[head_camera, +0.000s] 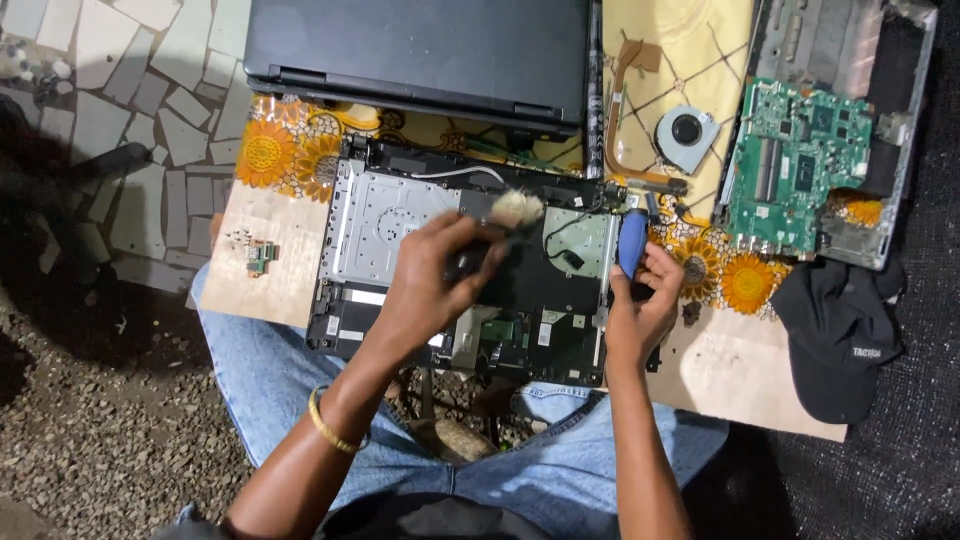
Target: Cleaning and disassembling laptop components using a brush and a screwdriver on a makeshift workbench.
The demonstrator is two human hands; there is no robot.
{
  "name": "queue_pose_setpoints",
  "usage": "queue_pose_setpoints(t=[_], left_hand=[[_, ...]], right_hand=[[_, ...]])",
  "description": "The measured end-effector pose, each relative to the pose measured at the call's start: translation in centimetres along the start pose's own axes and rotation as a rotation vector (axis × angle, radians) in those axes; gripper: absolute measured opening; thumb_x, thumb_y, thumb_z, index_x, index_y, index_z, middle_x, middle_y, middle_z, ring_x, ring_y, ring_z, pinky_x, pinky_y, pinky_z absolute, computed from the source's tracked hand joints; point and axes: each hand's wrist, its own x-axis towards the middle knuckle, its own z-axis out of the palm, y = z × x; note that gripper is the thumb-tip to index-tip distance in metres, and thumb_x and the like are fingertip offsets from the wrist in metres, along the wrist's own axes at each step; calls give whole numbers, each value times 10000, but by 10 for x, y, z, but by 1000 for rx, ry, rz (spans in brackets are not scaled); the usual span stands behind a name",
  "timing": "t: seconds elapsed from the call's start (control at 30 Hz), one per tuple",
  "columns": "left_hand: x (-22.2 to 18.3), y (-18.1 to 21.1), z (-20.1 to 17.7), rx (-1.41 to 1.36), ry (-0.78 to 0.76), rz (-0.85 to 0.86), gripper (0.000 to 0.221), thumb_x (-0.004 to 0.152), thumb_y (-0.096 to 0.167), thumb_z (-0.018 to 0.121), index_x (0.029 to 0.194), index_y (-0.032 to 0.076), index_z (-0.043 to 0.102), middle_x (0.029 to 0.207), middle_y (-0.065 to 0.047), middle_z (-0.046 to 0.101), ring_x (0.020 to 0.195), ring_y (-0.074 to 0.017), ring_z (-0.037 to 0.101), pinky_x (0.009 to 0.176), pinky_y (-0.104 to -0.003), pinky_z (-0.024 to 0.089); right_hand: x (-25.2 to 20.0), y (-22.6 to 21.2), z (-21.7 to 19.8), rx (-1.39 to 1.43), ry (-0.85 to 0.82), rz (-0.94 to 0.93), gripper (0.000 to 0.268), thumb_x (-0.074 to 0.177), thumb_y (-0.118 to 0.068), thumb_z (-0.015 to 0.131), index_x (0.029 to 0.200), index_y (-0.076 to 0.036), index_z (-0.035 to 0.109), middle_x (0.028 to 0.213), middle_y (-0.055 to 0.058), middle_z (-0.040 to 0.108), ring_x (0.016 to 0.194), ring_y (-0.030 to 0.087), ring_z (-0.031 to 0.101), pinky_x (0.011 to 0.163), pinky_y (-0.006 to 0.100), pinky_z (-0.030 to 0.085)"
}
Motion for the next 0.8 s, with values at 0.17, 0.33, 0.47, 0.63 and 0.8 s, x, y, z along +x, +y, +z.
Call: queue_pose_setpoints(t=[0.17,0.33,0.47,0.63,0.8], left_hand=[[-50,6,-20,-80,86,-324,274,989,281,847,866,36,828,562,-107,669,542,-139,583,493,-283,491],[-71,9,-55,229,291,-84,177,1034,149,814,1194,82,848,868,-162,752,653,-300,664,616,-409,535],[-84,3,-71,253,135,-96,280,963,173,868,1227,82,842,928,-170,771,682,-325,693,652,-454,571],[-77,8,-82,345,213,-119,340,1042,124,762,1347,-26,759,1014,-282,745,799,-465,719,683,-539,575],[-74,13,-82,64,225,-281,287,1055,264,710,1221,93,870,865,-133,811,696,-234,714,684,-412,596]], right_hand=[[-2,2,0,13,-6,-1,497,976,-120,851,1436,-67,669,1307,221,674,1113,354,718,1007,563,546],[-2,6,1,-5,10,1,503,989,-113,862,1454,-76,672,1319,222,671,1131,356,718,1018,563,554],[0,12,0,6,-5,-16,497,1020,-121,854,1477,-105,658,1344,204,653,1163,342,708,1045,566,553],[2,8,1,5,-23,-10,479,1043,-96,823,1485,-93,636,1359,216,627,1194,357,686,1075,612,511],[-1,7,-1,-25,-20,15,490,1033,-101,829,1485,-109,639,1367,202,635,1211,346,686,1088,610,499]])
